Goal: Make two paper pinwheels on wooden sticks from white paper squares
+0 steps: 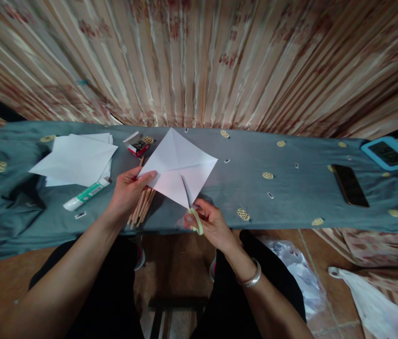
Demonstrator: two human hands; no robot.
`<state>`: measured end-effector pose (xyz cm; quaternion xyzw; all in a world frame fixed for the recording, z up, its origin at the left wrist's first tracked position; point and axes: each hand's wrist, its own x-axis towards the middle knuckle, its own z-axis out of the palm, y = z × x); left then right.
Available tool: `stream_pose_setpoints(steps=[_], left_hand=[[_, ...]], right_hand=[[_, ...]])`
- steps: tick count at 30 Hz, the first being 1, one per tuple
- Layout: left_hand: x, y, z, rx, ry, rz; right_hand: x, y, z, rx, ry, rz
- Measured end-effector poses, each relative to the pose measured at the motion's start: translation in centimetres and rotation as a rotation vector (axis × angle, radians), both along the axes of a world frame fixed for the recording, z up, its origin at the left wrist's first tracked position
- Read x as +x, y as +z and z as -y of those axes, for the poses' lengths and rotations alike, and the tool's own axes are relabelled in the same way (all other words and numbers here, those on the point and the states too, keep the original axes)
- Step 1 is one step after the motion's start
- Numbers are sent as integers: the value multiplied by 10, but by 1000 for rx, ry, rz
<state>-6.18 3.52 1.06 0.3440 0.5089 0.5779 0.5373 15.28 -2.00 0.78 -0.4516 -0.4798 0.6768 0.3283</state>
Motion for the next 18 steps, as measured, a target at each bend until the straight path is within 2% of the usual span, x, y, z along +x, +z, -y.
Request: stream_pose_setpoints(steps=[9,18], left_hand=[[-2,-2,-1,13,2,-16],[4,2,3,-32,-4,-10]], right_hand=[[-2,-2,-1,-58,-31,-9],[-2,1,-1,20,-10,7]])
